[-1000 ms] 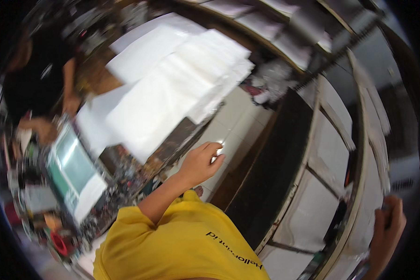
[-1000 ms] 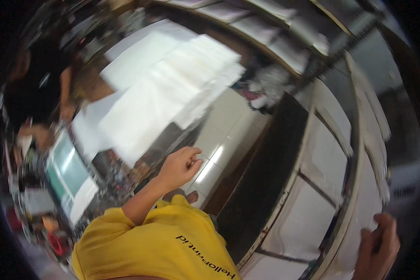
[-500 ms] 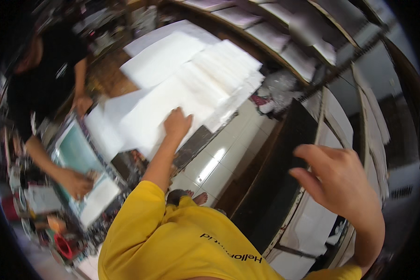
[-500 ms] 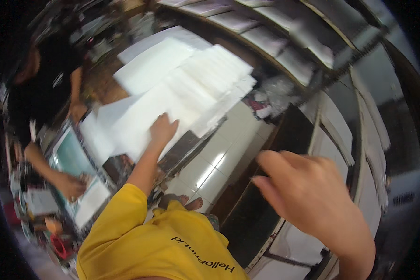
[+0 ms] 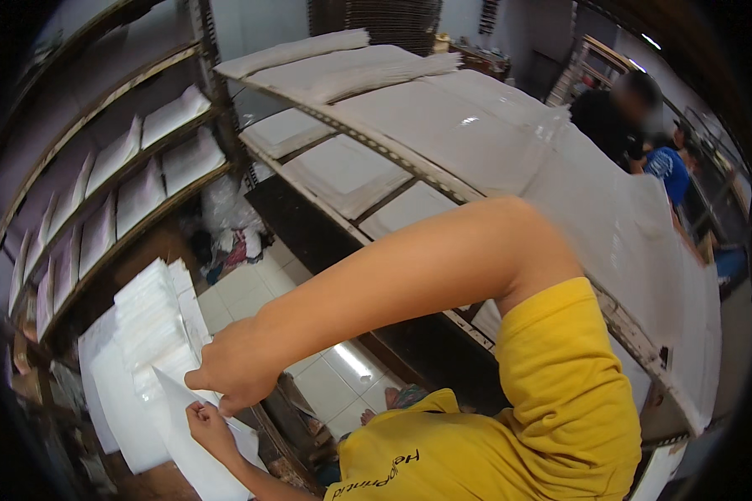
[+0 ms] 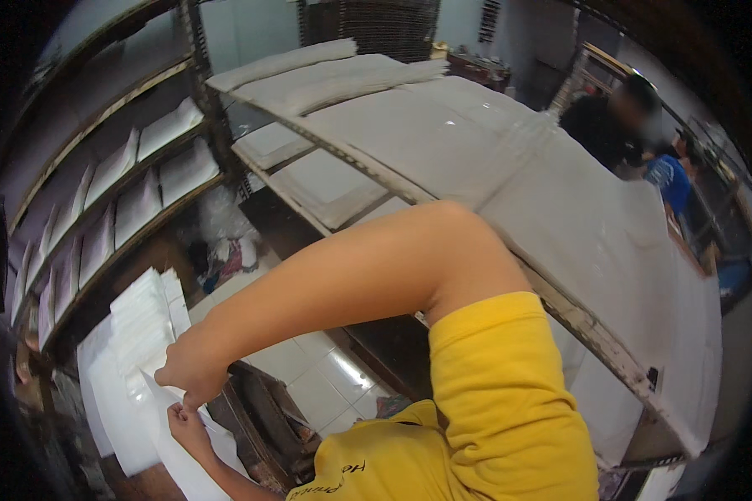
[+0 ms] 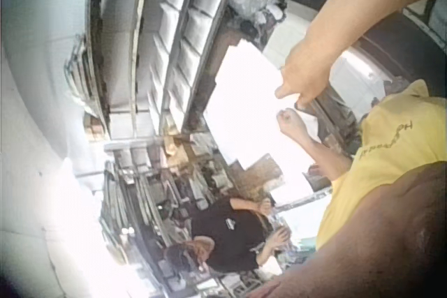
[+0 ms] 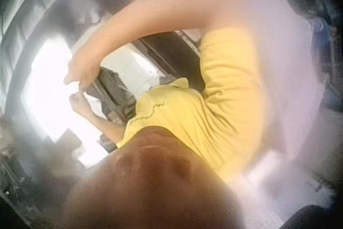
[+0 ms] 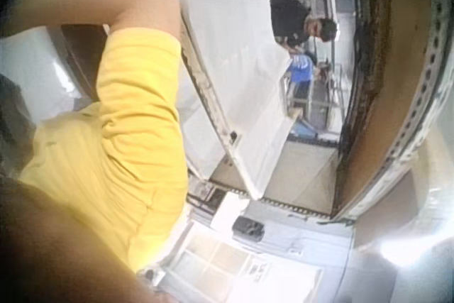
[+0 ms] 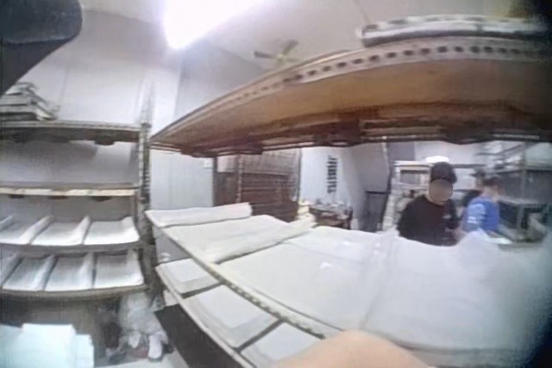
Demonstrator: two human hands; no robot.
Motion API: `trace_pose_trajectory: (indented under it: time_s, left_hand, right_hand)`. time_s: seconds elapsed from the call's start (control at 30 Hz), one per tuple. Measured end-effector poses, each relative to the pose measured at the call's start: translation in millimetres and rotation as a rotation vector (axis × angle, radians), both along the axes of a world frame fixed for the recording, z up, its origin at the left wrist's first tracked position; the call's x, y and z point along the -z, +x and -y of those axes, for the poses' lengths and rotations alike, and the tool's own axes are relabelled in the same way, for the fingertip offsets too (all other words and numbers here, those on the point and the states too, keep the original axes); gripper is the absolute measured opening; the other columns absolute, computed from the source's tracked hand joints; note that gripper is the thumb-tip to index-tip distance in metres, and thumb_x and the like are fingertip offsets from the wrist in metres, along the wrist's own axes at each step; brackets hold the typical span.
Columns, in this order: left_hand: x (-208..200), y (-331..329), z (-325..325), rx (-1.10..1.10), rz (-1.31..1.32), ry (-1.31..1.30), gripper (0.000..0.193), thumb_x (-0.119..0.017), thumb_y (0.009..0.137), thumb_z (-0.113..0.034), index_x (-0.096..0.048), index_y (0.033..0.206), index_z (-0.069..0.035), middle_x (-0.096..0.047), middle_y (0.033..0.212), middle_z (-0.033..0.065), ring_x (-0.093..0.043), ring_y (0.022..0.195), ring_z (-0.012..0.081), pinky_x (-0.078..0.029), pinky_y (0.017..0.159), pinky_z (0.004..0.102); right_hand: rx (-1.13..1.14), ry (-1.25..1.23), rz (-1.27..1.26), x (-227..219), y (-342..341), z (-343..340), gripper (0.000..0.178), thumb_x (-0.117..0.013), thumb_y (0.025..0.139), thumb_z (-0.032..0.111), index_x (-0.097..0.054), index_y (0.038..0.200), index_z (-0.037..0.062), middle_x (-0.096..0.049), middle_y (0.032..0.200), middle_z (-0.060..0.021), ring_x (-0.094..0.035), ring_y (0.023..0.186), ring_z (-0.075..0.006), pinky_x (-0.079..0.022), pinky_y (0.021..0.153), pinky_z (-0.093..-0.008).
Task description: The person repeatedly picks up white sheets from a table and places them onto a nearby metal shelf. The person handles the sheets one at a time, stacking them in a pile on the shelf.
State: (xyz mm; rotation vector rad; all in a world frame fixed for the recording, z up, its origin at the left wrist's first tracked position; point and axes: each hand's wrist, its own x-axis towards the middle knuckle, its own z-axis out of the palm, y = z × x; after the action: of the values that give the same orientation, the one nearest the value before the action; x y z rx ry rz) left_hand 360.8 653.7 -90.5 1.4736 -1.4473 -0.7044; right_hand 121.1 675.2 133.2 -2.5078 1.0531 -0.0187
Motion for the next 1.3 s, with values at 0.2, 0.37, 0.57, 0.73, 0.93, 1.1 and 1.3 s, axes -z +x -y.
trace_pose_trajectory:
  time_s: [0.2,0.37,0.57,0.73,0.93,1.1,1.3]
  left_hand:
    - [-97,-84,-59,0.274,-0.201,-0.064,0.007,-0.054,0.093,0.001,-0.057,0.099,0.004,-0.052,0.075,-0.0002,-0.046,0.065,0.0059,-0.037,0.057,0.0221]
    - [-128,-140,-80,0.366,-0.307,-0.389,0.016,-0.057,0.094,-0.002,-0.059,0.109,0.005,-0.054,0.077,0.0011,-0.045,0.065,0.0047,-0.035,0.056,0.0189]
    - [-142,-151,-124,0.376,-0.362,-0.558,0.032,-0.052,0.1,-0.024,-0.058,0.118,0.003,-0.051,0.067,-0.0001,-0.037,0.054,0.0032,-0.026,0.049,0.0184]
    - [-112,-168,-134,0.443,-0.317,-0.365,0.027,-0.053,0.099,-0.019,-0.058,0.116,0.002,-0.052,0.071,0.0009,-0.04,0.056,0.0031,-0.029,0.049,0.0173]
    - [-54,-187,-154,0.536,-0.356,-0.008,0.018,-0.055,0.098,-0.013,-0.059,0.108,0.002,-0.051,0.071,-0.0008,-0.043,0.059,0.0035,-0.031,0.05,0.0184]
    - [-39,-206,-173,0.594,-0.421,0.133,0.016,-0.055,0.098,-0.012,-0.059,0.105,0.001,-0.052,0.07,-0.0003,-0.045,0.055,0.0032,-0.034,0.047,0.0182]
    - [-39,-217,-186,0.615,-0.396,0.12,0.017,-0.057,0.098,-0.015,-0.06,0.104,0.001,-0.054,0.068,0.0011,-0.046,0.052,0.004,-0.035,0.045,0.0183]
  right_hand:
    - [0.185,0.204,0.157,17,-9,3,0.048,-0.051,0.095,0.043,-0.064,0.109,-0.0016,-0.069,0.091,-0.025,-0.068,0.085,-0.0433,-0.053,0.076,-0.0498]
    - [0.292,0.083,0.109,-26,-45,-27,0.037,-0.055,0.089,0.031,-0.072,0.079,0.0003,-0.07,0.077,-0.0217,-0.07,0.081,-0.0372,-0.055,0.075,-0.0452]
    - [0.431,-0.229,0.167,-106,-167,-48,0.028,-0.055,0.08,0.017,-0.071,0.099,0.0027,-0.07,0.097,-0.0184,-0.067,0.091,-0.0268,-0.053,0.081,-0.0406]
    - [1.033,-0.478,0.378,-194,-346,-192,0.04,-0.066,0.084,0.027,-0.065,0.116,0.0028,-0.067,0.099,-0.0115,-0.065,0.091,-0.0208,-0.053,0.075,-0.0382]
    - [1.66,-0.665,0.192,-233,-513,-417,0.034,-0.065,0.086,0.026,-0.066,0.111,0.0033,-0.067,0.098,-0.0111,-0.063,0.088,-0.0213,-0.051,0.078,-0.0378]
    - [2.074,-0.753,0.487,-171,-577,-532,0.022,-0.067,0.082,0.02,-0.068,0.093,0.0012,-0.066,0.084,-0.0088,-0.063,0.07,-0.0176,-0.048,0.056,-0.0337]
    - [2.21,-0.44,0.27,-116,-567,-552,0.015,-0.068,0.079,0.016,-0.058,0.077,0.0035,-0.05,0.064,-0.0012,-0.049,0.055,-0.0152,-0.035,0.043,-0.0348]
